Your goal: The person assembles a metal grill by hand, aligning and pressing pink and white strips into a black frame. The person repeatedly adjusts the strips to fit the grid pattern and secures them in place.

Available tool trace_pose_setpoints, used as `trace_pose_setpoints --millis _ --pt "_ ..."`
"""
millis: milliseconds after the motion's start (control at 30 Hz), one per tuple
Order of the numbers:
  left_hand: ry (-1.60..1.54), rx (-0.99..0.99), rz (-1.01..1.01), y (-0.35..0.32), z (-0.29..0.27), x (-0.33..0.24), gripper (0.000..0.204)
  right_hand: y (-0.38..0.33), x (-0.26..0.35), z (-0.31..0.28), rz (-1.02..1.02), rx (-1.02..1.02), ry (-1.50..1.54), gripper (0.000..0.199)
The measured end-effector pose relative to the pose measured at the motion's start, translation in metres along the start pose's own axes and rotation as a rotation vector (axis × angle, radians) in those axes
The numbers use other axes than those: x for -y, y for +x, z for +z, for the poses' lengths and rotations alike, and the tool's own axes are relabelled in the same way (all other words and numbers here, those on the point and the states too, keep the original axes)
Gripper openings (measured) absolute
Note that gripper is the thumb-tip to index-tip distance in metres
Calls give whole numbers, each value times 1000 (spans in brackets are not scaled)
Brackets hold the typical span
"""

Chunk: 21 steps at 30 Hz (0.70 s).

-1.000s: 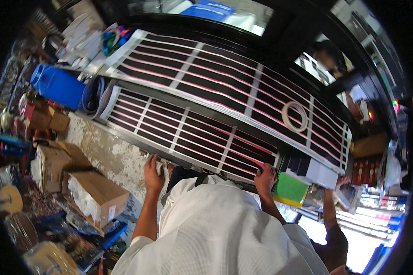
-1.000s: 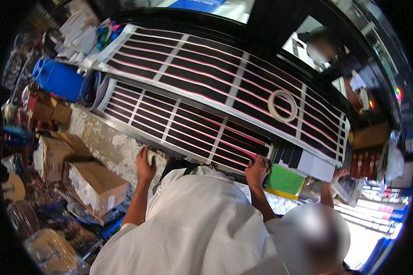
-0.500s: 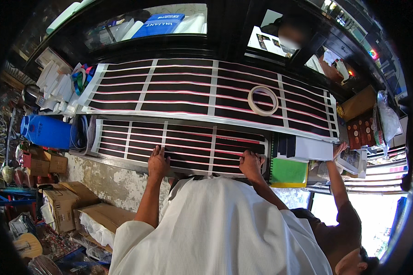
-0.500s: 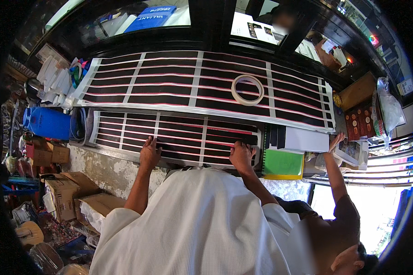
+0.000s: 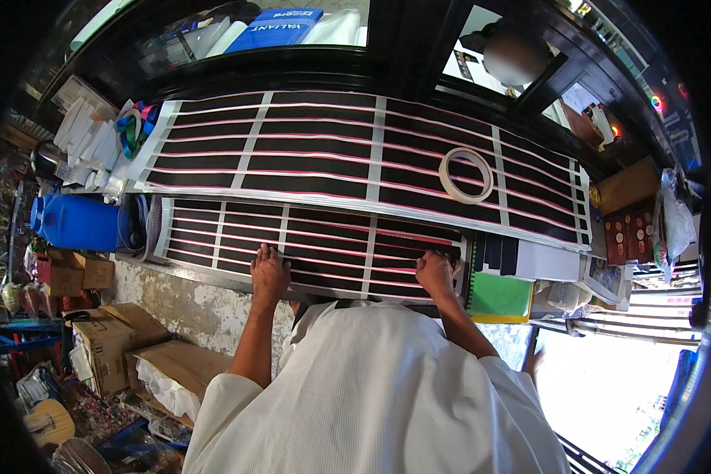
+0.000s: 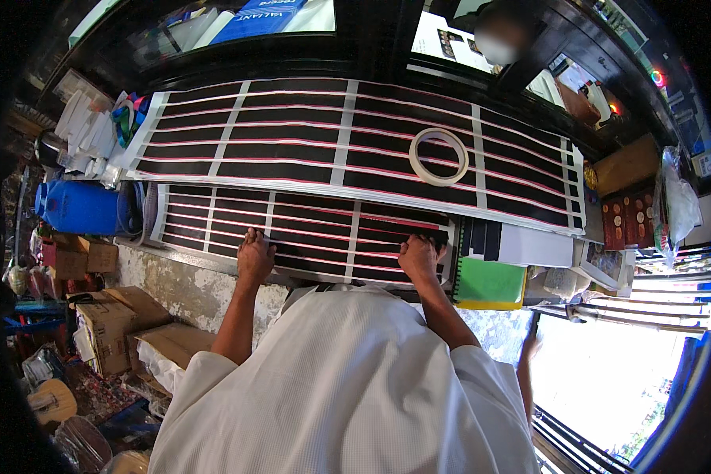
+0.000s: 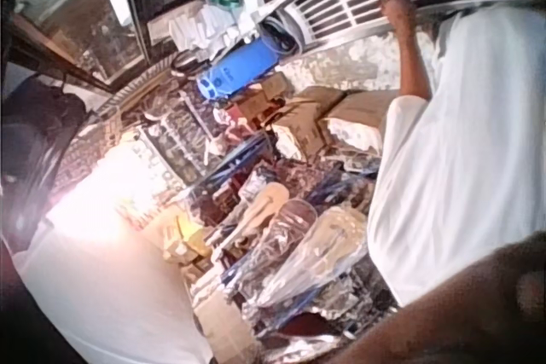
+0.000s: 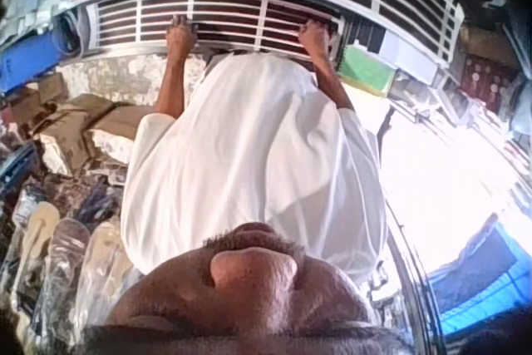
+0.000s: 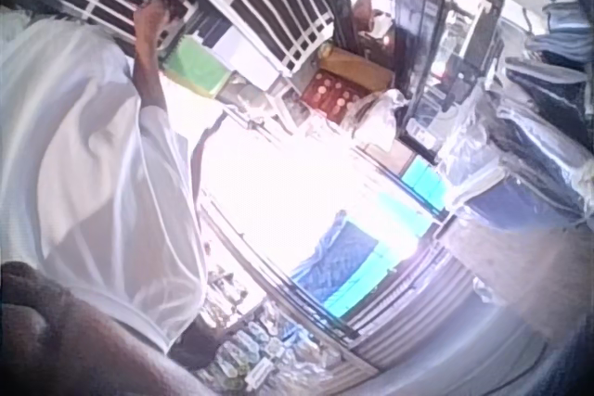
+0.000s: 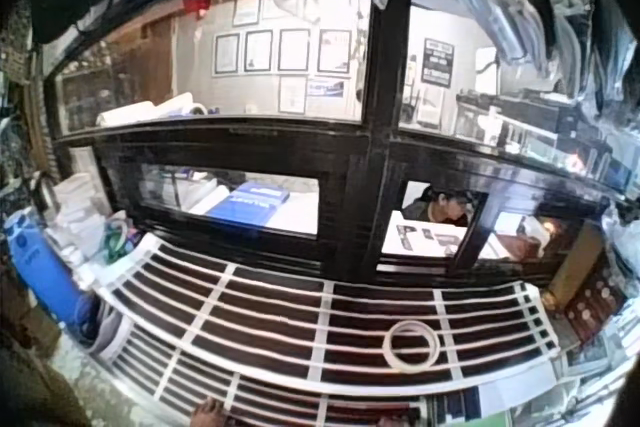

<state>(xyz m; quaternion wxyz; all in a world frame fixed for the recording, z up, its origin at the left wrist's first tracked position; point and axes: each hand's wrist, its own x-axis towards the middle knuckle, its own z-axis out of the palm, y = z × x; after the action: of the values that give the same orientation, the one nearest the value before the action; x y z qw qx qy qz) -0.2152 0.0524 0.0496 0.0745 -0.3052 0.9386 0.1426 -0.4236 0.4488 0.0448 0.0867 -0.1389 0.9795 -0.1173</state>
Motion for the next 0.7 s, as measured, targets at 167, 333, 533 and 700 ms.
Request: trace_pose_setpoints --millis 167,333,533,700 --pt "74 33 2 1 1 -2 82 0 3 -1 28 16 -6 17" --pt "63 32 13 1 0 -1 87 -3 6 0 53 -11 -75 17" --pt "82 42 19 3 -4 -3 87 -2 9 -5 70 37 -24 21" --pt "122 83 -1 5 -6 -6 87 -2 9 -2 55 1 10 18"
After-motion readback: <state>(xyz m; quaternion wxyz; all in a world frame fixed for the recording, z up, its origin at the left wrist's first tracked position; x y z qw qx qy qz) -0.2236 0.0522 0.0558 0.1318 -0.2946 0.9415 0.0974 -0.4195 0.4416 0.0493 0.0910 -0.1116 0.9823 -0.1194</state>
